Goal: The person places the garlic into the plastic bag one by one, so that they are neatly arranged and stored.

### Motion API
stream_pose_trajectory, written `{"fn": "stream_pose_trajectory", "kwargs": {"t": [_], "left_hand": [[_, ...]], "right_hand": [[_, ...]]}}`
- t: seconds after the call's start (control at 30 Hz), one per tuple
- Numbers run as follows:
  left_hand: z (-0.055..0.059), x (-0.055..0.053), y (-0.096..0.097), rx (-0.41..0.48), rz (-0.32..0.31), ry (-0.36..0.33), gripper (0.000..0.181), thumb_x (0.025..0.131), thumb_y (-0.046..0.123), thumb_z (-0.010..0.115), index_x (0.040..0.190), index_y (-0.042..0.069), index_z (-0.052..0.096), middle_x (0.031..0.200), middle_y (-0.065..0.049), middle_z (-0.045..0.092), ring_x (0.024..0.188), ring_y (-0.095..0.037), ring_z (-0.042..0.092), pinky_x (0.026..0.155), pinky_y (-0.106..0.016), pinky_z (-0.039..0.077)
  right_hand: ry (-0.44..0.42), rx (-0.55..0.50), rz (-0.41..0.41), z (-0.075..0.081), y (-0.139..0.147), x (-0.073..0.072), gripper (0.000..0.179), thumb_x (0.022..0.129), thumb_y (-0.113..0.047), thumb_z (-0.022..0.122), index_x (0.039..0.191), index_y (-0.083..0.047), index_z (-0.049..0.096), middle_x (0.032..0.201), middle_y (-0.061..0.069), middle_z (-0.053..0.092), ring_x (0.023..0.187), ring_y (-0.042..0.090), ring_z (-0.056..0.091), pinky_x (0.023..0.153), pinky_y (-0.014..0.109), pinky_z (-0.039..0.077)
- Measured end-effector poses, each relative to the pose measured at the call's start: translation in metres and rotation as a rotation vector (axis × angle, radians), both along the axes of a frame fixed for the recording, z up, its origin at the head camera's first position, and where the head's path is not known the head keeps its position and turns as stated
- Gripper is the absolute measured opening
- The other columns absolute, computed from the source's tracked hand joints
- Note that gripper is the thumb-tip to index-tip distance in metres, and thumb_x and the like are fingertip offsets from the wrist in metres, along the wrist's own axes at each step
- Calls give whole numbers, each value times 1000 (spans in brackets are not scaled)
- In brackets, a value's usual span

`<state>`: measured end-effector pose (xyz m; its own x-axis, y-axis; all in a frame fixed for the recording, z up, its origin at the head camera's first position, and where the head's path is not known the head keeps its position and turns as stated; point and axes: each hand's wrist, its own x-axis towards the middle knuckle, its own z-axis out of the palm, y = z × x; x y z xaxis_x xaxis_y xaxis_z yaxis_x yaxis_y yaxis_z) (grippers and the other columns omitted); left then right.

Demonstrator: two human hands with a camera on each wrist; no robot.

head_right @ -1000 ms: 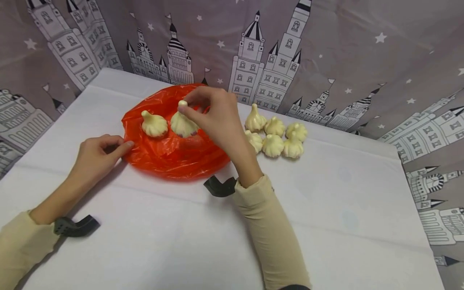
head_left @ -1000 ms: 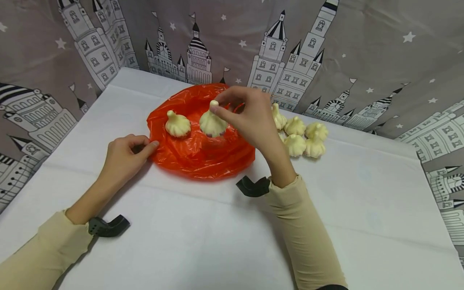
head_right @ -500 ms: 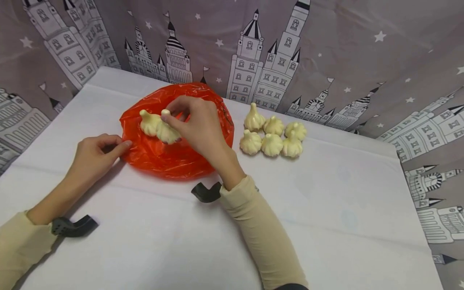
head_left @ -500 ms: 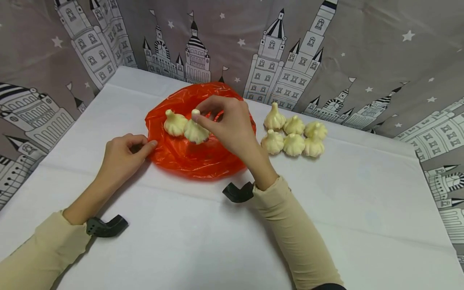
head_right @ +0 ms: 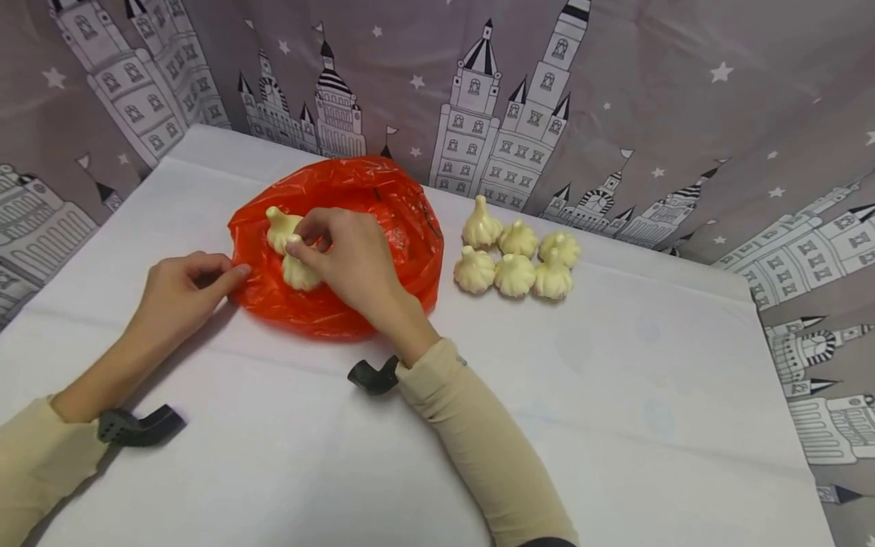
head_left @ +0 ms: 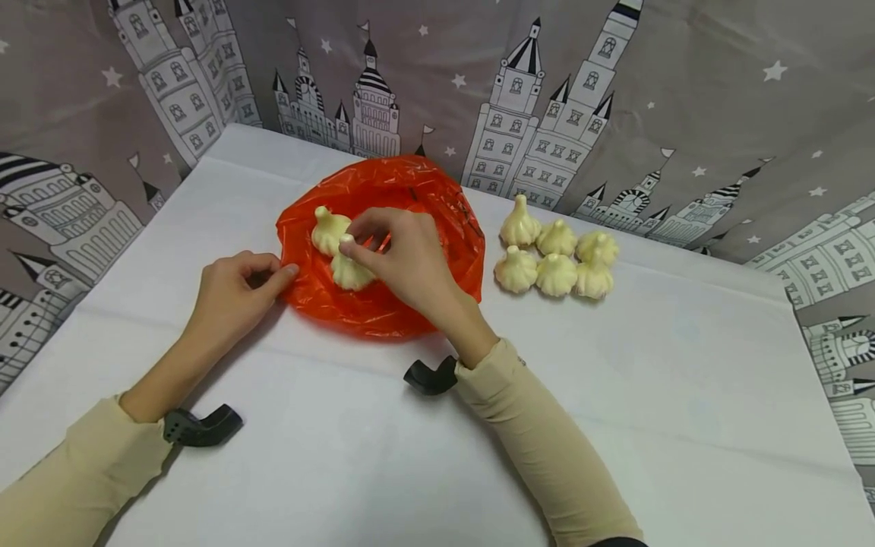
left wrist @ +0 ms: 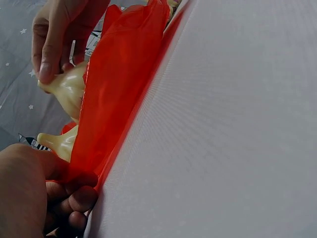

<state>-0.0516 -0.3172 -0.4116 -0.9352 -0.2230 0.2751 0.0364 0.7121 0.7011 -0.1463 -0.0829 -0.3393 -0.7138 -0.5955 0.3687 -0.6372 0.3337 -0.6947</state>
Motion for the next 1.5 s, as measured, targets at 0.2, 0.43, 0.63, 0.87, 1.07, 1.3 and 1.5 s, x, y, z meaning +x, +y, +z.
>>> {"fn": "stream_pose_trajectory", "kwargs": {"t": [0.2, 0.43, 0.63, 0.87, 1.07, 1.3, 1.5], "left_hand": [[1, -2, 0, -6, -6, 15, 23, 100, 23, 72, 86, 6, 75, 79, -10, 62, 75, -15, 47, 69, -23, 35], [3, -4, 0, -13, -8, 18, 23, 100, 23, 72, 86, 6, 75, 79, -11, 64, 75, -13, 47, 69, -24, 34], [4, -4, 0, -14, -8, 12, 24, 100, 24, 71, 86, 6, 75, 78, -11, 63, 75, -14, 46, 69, -24, 34], [3, -1, 1, -1, 1, -14, 24, 101, 24, 71, 90, 3, 76, 83, -13, 64, 78, -16, 48, 70, -22, 36], [2, 0, 0, -2, 4, -21, 25, 102, 26, 71, 91, 3, 76, 85, -14, 65, 79, -17, 47, 70, -21, 36], [2, 0, 0, -4, 7, -24, 25, 102, 24, 70, 95, 2, 76, 88, -16, 67, 81, -17, 47, 70, -18, 36], [3, 1, 2, -5, 2, -16, 24, 102, 24, 71, 94, 2, 76, 87, -16, 66, 81, -16, 47, 71, -18, 36]], "right_hand": [[5, 84, 19, -6, -6, 1, 18, 94, -23, 82, 104, -9, 80, 93, 0, 78, 81, 7, 66, 73, 18, 52], [-9, 182, 9, -4, -7, 2, 21, 96, -25, 80, 111, -12, 80, 100, -2, 78, 88, 9, 66, 76, 16, 50], [17, 155, 4, -3, -4, 1, 19, 96, -24, 79, 109, -10, 80, 99, -2, 78, 84, 8, 66, 73, 17, 51], [60, 88, -34, 1, 6, -3, 13, 97, -22, 78, 105, -12, 81, 94, -3, 78, 79, 7, 65, 71, 19, 52], [67, 61, -58, 0, 14, -5, 11, 98, -20, 76, 104, -12, 81, 94, -3, 78, 80, 9, 64, 73, 21, 51], [86, 23, -89, -1, 25, -6, 12, 99, -16, 73, 105, -9, 81, 96, 1, 79, 82, 12, 66, 76, 25, 53], [91, -2, -99, -1, 38, -5, 12, 99, -15, 73, 105, -9, 81, 98, 1, 80, 87, 13, 69, 81, 31, 56]]}}
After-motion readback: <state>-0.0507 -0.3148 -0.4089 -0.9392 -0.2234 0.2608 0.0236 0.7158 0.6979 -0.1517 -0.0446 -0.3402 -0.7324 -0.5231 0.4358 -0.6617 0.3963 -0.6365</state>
